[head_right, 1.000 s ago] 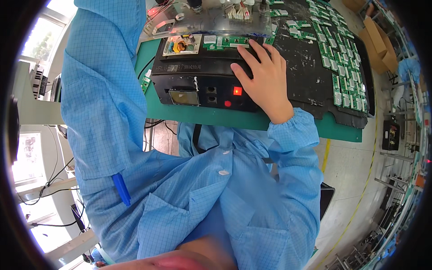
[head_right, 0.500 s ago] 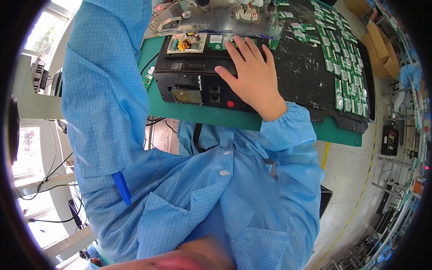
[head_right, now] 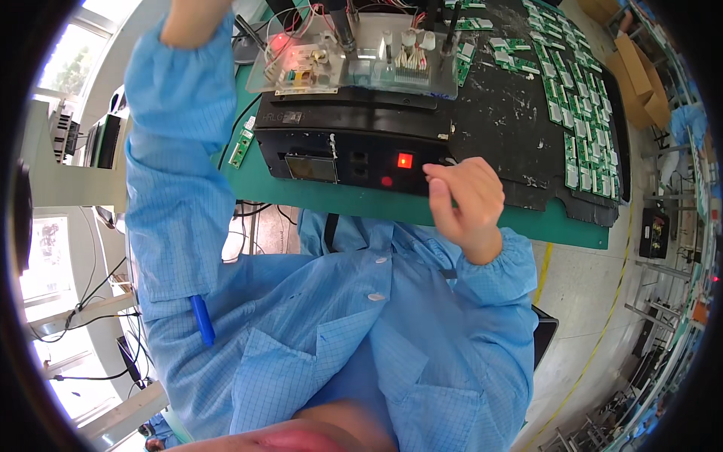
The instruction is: Testing printed circuit boards by placing them into a specialized test fixture and checking for results.
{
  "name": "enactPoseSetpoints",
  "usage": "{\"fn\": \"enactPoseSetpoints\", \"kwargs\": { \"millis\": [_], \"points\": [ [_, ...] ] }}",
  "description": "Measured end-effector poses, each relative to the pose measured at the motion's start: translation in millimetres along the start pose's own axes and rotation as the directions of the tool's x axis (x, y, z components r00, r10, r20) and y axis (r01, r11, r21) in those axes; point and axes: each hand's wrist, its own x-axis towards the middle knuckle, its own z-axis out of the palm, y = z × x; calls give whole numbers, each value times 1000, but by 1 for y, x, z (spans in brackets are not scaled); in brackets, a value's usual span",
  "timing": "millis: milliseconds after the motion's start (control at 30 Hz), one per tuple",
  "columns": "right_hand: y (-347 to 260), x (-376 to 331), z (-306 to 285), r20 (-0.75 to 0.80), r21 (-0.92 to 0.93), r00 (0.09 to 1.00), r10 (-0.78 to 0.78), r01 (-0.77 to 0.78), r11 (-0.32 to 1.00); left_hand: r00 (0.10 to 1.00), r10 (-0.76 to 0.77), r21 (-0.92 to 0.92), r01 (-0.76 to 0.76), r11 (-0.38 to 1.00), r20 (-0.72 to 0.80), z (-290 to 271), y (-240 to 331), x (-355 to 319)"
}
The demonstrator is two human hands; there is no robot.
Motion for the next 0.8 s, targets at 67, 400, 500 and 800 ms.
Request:
{"fn": "enactPoseSetpoints", "kwargs": {
  "millis": [67,400,500,800],
  "points": [
    [6,-9,-2,-15,8,999,42,-42,999,963,-266,300,245,922,33,-6,9,-29],
    [37,-62,-3,-56,-110,918,392,-396,911,995,-49,499,-2,867,89,1,12,-38],
    [38,-64,-2,-91,-74,923,374,-381,922,993,-79,575,14,818,88,-1,13,-42],
    [36,-61,0,-59,-96,918,392,-396,913,982,-188,561,149,815,12,2,15,-46]
  ]
}}
